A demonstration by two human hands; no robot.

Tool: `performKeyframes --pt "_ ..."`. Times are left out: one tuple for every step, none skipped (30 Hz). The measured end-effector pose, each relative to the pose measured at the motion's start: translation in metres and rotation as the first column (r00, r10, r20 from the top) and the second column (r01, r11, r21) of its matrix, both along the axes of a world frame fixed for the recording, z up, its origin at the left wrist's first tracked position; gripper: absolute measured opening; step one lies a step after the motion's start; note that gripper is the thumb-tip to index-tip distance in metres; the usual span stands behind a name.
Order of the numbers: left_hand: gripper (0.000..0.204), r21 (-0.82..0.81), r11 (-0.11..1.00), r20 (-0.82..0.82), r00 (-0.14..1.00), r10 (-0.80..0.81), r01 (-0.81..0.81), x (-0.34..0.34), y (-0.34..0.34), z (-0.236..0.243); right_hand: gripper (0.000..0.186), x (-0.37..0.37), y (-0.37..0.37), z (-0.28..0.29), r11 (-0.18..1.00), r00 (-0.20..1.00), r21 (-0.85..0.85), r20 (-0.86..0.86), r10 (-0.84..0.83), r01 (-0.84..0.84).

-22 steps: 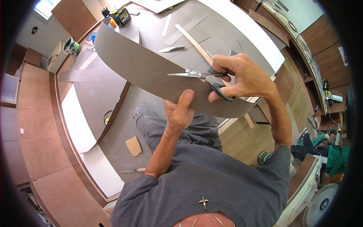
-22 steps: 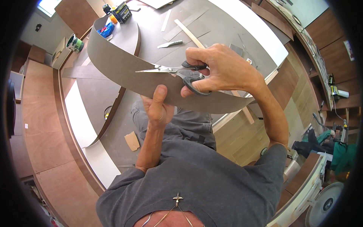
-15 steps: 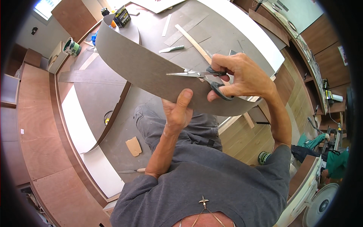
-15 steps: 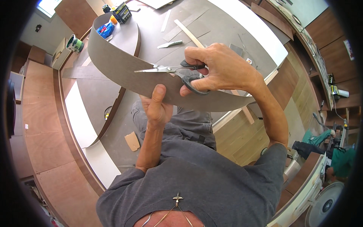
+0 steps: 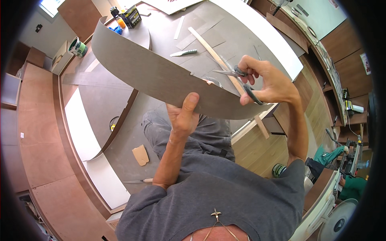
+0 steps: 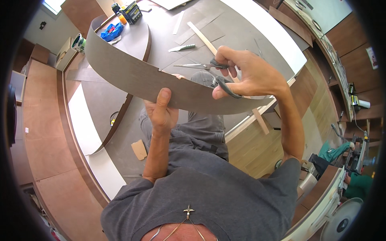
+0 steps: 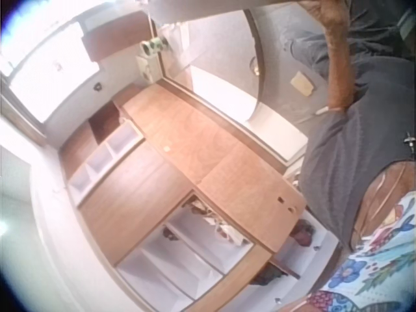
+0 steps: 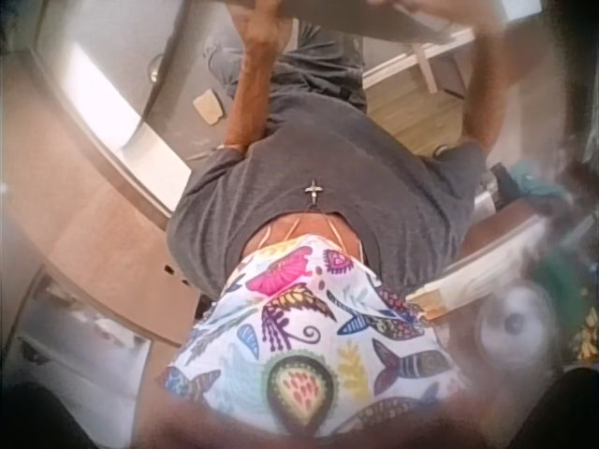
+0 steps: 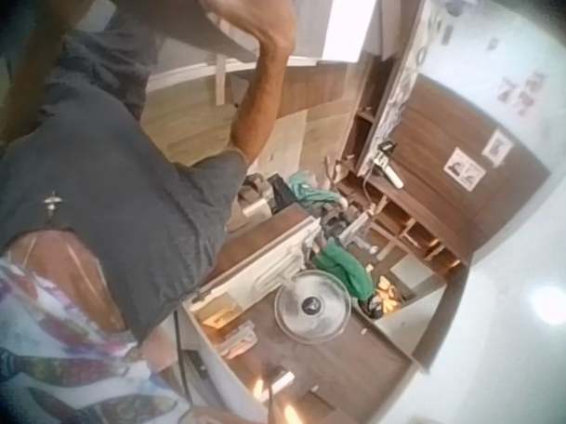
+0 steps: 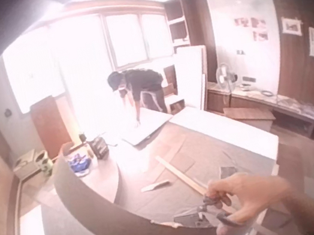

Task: The person uses scissors to cut a long strip of brown material, likely laminate or veneer, into smaller pieces. They then use a utility knife to score and trim the edges of the material on a workbench. The person handles the material and tools with both hands, occasionally adjusting their position to reach different sections of the strip.

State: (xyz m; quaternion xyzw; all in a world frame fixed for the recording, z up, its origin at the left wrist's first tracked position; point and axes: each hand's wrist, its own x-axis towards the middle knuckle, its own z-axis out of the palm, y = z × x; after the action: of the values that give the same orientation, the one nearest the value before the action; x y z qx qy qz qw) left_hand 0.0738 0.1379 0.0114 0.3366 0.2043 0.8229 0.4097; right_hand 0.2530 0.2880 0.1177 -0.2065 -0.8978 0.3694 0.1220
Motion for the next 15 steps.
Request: performKeyframes --pt "0.036 0.006 1.000 0.001 1.000 0.005 -0.005 0.001 0.000 -0.001 0.066 0.000 -0.001 -0.001 1.000 1.000 -0.004 -0.002 -0.006 0.006" --pt "0.036 0.013 1.000 0.001 1.000 0.009 -0.009 0.003 0.000 -0.001 0.065 -0.002 -0.003 -0.001 1.000 1.000 0.000 0.005 0.016 -0.016" --pt "0.037 0.019 1.000 -0.002 1.000 0.015 -0.015 0.004 0.000 -0.002 0.064 -0.007 -0.005 -0.001 0.999 0.999 0.003 0.008 0.039 -0.039" --pt "0.036 0.018 1.000 0.005 1.000 0.014 -0.014 0.006 0.000 0.000 0.064 -0.012 -0.008 -0.002 0.998 0.998 0.006 0.010 0.063 -0.063" --pt "0.035 0.018 1.000 0.013 1.000 0.012 -0.013 0.008 -0.001 0.004 0.063 -0.014 -0.009 -0.001 0.997 0.998 0.031 0.025 0.063 -0.064" --pt "0.034 0.019 1.000 0.021 1.000 0.013 -0.013 0.009 -0.002 0.007 0.062 -0.017 -0.010 0.000 0.996 0.997 0.056 0.040 0.065 -0.067" --pt "0.034 0.016 1.000 0.016 1.000 0.010 -0.010 0.010 -0.002 0.007 0.062 -0.020 -0.011 0.002 0.994 0.996 0.082 0.056 0.066 -0.071" --pt "0.034 0.013 1.000 0.011 1.000 0.008 -0.008 0.010 -0.002 0.008 0.062 -0.022 -0.011 0.003 0.993 0.996 0.089 0.052 0.071 -0.076" --pt "0.035 0.008 1.000 0.006 1.000 0.008 -0.008 0.011 -0.003 0.008 0.062 -0.024 -0.011 0.002 0.992 0.996 0.094 0.048 0.079 -0.084" --pt "0.034 0.008 1.000 0.005 1.000 0.007 -0.007 0.010 -0.004 0.008 0.062 -0.026 -0.011 0.002 0.991 0.995 0.100 0.044 0.087 -0.091" --pt "0.034 0.009 1.000 0.004 1.000 0.006 -0.006 0.010 -0.004 0.008 0.062 -0.027 -0.011 0.001 0.990 0.995 0.100 0.028 0.096 -0.098" --pt "0.034 0.010 1.000 0.005 1.000 0.002 -0.002 0.010 -0.004 0.009 0.062 -0.028 -0.011 0.000 0.990 0.995 0.100 0.014 0.102 -0.103" --pt "0.033 0.010 1.000 0.009 1.000 0.003 -0.003 0.010 -0.004 0.009 0.062 -0.029 -0.011 0.000 0.989 0.994 0.100 0.001 0.107 -0.107" --pt "0.033 0.011 1.000 0.012 1.000 0.003 -0.004 0.010 -0.004 0.011 0.062 -0.029 -0.010 0.000 0.990 0.994 0.092 0.007 0.105 -0.106" --pt "0.033 0.012 1.000 0.016 1.000 0.005 -0.005 0.009 -0.004 0.011 0.062 -0.030 -0.011 0.001 0.991 0.994 0.085 0.014 0.104 -0.105"
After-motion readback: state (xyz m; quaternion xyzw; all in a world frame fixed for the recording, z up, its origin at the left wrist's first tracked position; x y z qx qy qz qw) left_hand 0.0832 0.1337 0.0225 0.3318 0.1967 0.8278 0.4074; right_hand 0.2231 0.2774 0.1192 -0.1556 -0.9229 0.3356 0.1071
